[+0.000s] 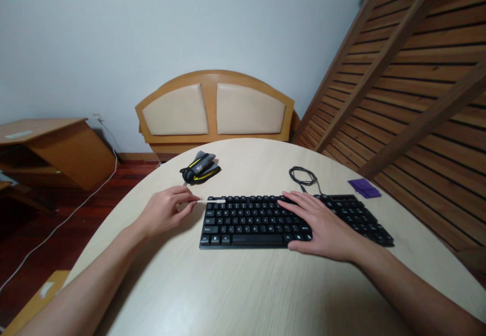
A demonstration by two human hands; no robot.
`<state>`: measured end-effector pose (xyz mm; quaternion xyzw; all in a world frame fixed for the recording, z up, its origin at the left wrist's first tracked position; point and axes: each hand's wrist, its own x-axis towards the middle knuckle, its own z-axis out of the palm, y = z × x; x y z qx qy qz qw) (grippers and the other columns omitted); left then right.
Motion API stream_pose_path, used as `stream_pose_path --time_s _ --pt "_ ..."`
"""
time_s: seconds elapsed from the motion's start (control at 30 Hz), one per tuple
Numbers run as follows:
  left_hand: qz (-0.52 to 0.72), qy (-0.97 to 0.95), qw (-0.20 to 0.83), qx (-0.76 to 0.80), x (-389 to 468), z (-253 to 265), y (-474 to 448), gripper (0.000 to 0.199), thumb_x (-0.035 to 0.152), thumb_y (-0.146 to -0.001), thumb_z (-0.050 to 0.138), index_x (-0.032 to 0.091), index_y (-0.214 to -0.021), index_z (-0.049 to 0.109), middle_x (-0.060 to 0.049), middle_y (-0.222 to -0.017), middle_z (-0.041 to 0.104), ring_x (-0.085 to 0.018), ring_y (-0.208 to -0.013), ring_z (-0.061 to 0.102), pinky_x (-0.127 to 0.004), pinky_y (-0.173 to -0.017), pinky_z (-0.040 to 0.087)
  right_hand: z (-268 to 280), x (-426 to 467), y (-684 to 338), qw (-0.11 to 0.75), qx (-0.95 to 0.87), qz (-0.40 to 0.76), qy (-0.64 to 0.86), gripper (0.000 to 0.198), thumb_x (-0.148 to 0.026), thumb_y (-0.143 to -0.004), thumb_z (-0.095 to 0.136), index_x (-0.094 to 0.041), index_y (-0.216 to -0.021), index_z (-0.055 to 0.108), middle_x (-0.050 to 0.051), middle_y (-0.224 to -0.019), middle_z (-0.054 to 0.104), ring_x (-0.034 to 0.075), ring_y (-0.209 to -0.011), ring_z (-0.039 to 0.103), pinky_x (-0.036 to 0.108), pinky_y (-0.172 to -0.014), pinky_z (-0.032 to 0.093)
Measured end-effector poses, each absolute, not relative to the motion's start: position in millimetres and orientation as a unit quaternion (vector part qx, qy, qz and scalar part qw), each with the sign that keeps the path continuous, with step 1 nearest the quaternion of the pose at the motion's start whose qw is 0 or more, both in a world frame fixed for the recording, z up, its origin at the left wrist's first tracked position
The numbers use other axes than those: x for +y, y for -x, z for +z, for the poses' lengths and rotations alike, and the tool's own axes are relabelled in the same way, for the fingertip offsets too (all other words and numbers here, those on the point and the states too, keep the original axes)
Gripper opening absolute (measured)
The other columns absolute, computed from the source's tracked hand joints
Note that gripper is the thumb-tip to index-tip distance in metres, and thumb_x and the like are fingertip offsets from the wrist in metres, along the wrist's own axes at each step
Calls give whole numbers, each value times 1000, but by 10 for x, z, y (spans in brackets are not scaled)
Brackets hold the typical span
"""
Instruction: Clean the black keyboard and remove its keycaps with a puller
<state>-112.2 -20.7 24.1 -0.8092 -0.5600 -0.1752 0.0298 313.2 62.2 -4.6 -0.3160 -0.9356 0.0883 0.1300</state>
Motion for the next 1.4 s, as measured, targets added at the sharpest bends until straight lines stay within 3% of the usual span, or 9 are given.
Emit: stream_pose_path --time_s 0.5,0.93,1.4 --pt "-171 805 37 -567 -221 345 1348 31 38 -97 51 20 -87 74 -5 -88 74 -18 -73 66 -27 -69 47 -61 625 -3135 136 -936 88 313 88 -66 -78 71 -31 -154 43 10 -162 37 41 -147 34 67 -117 27" --pt "-174 801 -48 -571 -243 395 1489 27 37 -92 55 20 -78 71 -2 -74 69 -15 -61 61 -23 -60 45 -25 591 -3110 112 -939 66 319 87 -68 -81 67 -27 -154 43 13 -162 37 39 -148 34 66 -118 28" --pt "-194 836 -78 -508 -227 306 1272 28 32 -101 52 19 -94 75 -4 -82 69 -16 -72 64 -25 -68 48 -37 600 -3126 114 -940 59 317 88 -71 -80 66 -26 -153 45 13 -161 38 39 -147 35 66 -117 29"
